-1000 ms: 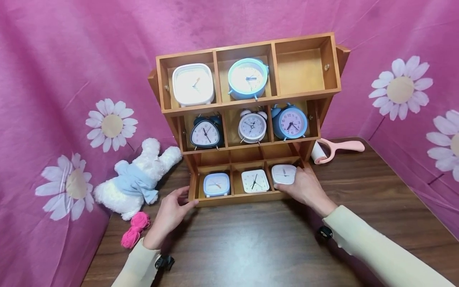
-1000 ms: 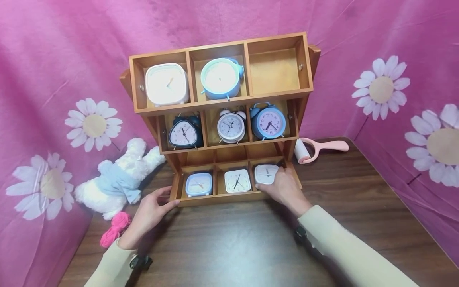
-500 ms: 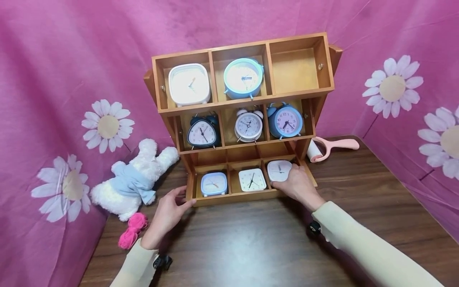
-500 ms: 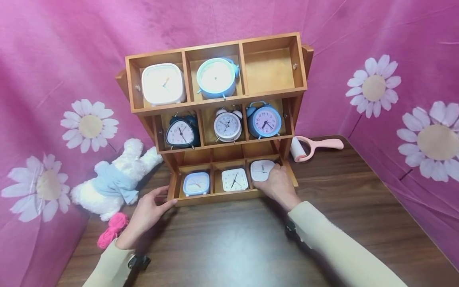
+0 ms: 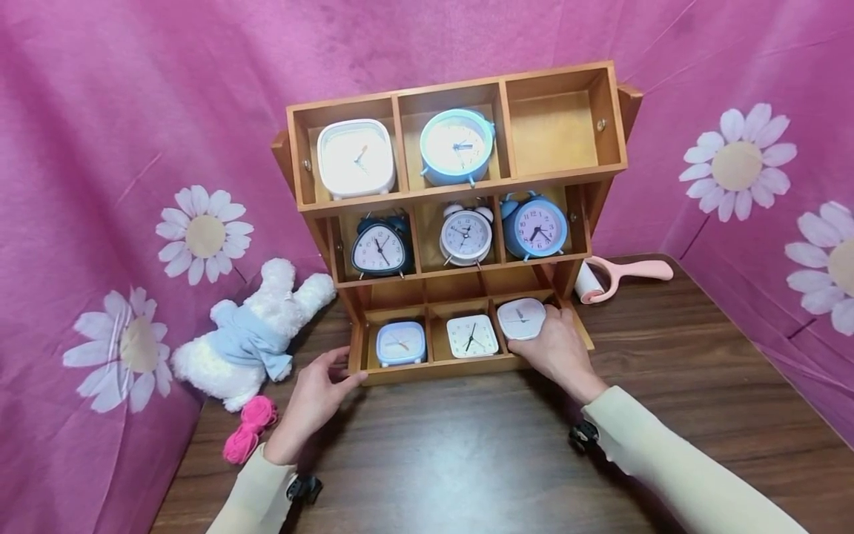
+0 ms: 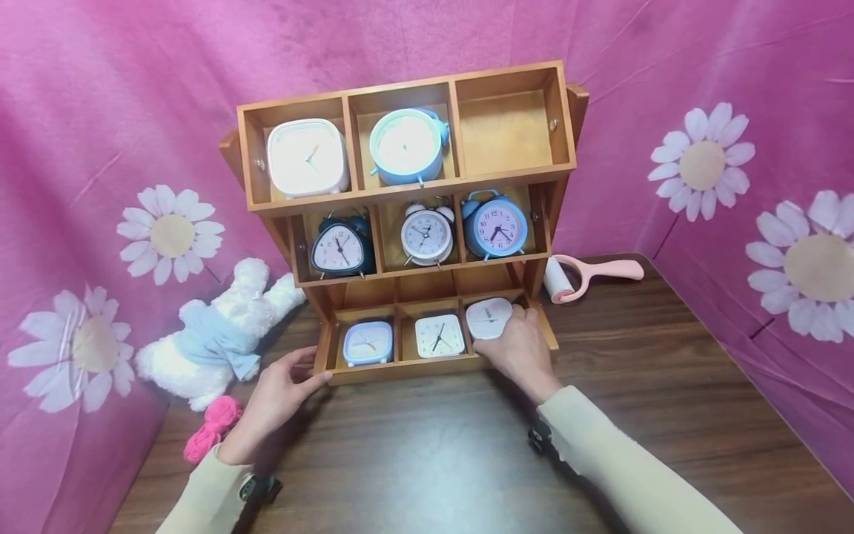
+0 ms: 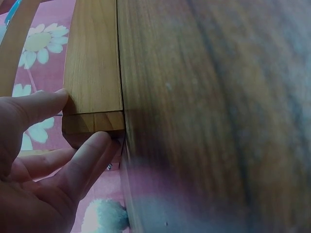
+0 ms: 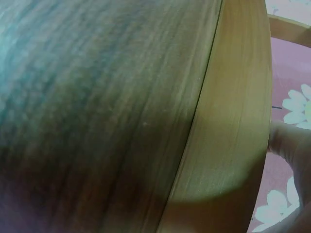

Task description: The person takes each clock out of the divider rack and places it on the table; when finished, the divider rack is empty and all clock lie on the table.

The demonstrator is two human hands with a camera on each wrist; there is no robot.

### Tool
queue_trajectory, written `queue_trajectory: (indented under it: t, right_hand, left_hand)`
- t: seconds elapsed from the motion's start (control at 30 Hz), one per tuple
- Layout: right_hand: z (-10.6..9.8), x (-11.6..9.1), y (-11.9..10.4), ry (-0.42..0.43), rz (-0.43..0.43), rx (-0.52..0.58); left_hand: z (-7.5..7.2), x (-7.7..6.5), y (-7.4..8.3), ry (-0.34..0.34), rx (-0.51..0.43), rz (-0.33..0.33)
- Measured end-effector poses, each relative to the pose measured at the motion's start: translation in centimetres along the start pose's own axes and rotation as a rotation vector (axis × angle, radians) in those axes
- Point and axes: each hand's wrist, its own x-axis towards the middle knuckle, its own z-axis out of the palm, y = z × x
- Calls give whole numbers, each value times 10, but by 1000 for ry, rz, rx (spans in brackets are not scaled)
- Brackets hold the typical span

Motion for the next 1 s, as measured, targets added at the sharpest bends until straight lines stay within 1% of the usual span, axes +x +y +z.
queue_trajectory:
  t: [0.17,0.3,0.4,0.5,0.57,0.7,0.83,0.93,1.0]
  right_hand:
    - [1,-3,5,53,-14,42]
    - [-4,-8,4,86,-36,82]
    - [-11,-12,2,81,-45,105]
    - [-18,-15,1,54,-40,129]
    - [-22,-17,3,39,-32,146]
    - [-27,-20,9,36,-24,147]
    - [-31,-21,12,40,-61,140]
    - [-30,-21,13,41,-98,141]
    - [-29,-22,14,47,-107,143]
  left_hand:
    - [0,0,1,-4,-2,1]
    - [0,0,1,-5,-4,-1]
    - [-1,-1,1,-6,-2,-7]
    - [0,0,1,-2,-9,-11]
    - [1,0,2,-6,-22,-8]
    - [4,2,2,-10,-39,6]
    - [3,2,1,-5,-40,6]
    - [2,1,0,2,-33,0]
    - [2,1,0,0,-34,-2]
